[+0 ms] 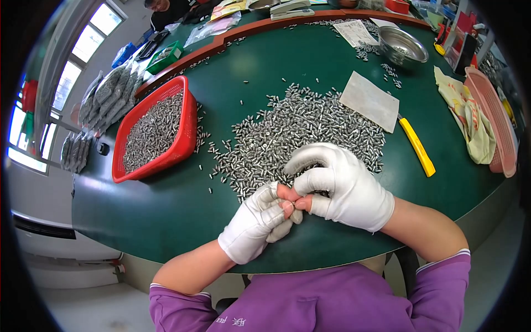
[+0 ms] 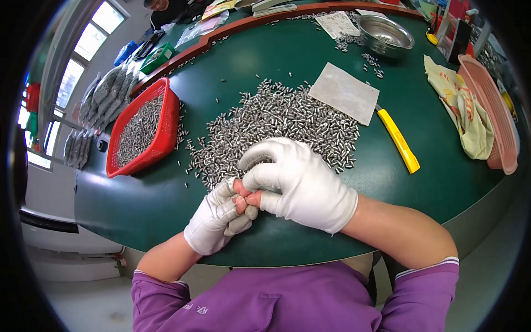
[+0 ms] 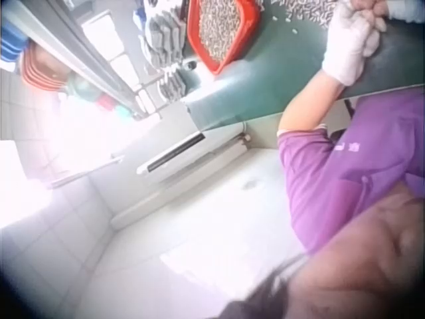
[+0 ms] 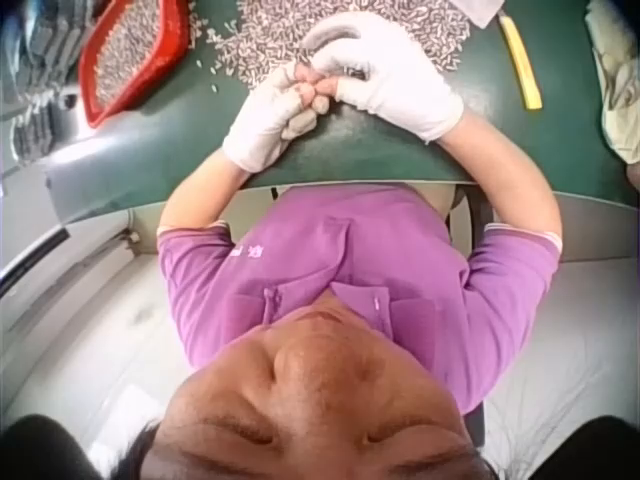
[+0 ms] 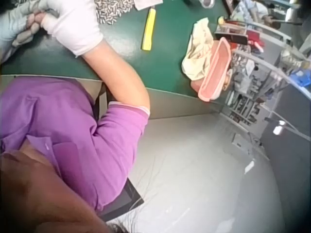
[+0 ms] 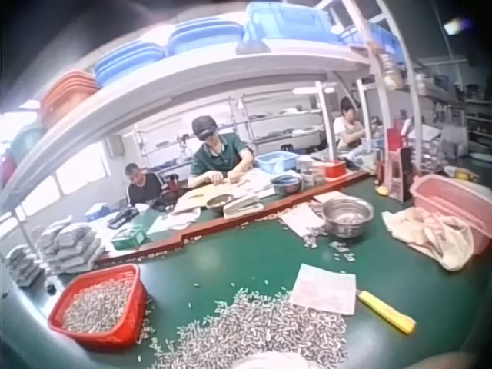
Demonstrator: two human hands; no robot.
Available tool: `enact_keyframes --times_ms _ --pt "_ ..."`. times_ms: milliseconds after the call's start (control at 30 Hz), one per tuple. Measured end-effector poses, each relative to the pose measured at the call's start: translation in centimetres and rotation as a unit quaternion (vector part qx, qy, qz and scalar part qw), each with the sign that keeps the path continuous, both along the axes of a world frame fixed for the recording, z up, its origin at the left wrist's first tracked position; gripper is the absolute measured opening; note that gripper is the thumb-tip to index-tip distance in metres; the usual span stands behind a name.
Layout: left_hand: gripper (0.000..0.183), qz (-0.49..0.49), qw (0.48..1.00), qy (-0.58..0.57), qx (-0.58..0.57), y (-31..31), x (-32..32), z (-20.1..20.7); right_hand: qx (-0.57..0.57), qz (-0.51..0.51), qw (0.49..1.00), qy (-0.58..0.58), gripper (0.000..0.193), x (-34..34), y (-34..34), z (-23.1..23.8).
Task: Manually picking and sorting small metal components on a workbench.
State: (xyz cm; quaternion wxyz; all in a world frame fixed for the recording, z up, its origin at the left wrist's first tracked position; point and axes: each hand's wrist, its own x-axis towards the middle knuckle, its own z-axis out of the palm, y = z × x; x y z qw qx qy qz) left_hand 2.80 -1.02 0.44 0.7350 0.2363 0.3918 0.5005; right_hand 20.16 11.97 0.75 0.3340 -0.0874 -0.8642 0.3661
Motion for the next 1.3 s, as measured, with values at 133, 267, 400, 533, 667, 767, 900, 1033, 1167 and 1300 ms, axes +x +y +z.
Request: enact_keyframes --times_ms 133,267,400,533,667,767,900,1033,1167,1300 --pt "0.019 -0.012 1.000 -0.009 0.009 0.2 -0.3 -0.6 0.053 -0.020 0.998 0.034 0.019 0.1 0.2 -0.2" --pt "0.027 0.005 1.000 0.019 0.008 0.4 0.0 -0.2 0.110 -0.025 0.993 0.038 0.020 0.2 0.2 -0.1" --pt "0.020 -0.006 1.000 -0.008 0.015 0.2 -0.2 -0.3 0.102 -0.031 0.994 0.033 0.020 0.3 0.2 -0.3" --pt "0.021 0.022 1.000 -0.004 0.020 0.1 -0.3 -0.3 0.165 -0.099 0.981 -0.018 0.017 0.7 0.7 0.1" --pt "0.024 0.018 0.999 -0.024 0.043 0.4 -0.5 -0.3 0.202 -0.106 0.971 -0.072 0.013 1.6 1.2 1.5" --pt "0.027 0.008 0.999 -0.042 0.027 0.4 -0.4 -0.1 0.230 -0.094 0.963 -0.104 0.014 1.6 1.1 1.5" --pt "0.028 0.003 0.999 -0.045 0.025 0.4 -0.5 -0.4 0.229 -0.086 0.961 -0.129 0.015 1.0 0.6 0.5" --pt "0.025 -0.003 0.999 -0.028 0.027 0.4 -0.2 -0.5 0.252 -0.089 0.955 -0.130 0.014 0.8 0.3 0.3" --pt "0.024 0.002 1.000 0.022 0.000 0.3 0.0 -0.1 0.122 -0.067 0.988 -0.059 0.014 0.7 0.0 0.8" --pt "0.022 -0.018 0.998 0.055 0.001 0.1 0.3 0.3 0.043 -0.011 0.999 -0.009 0.021 0.4 0.0 0.2"
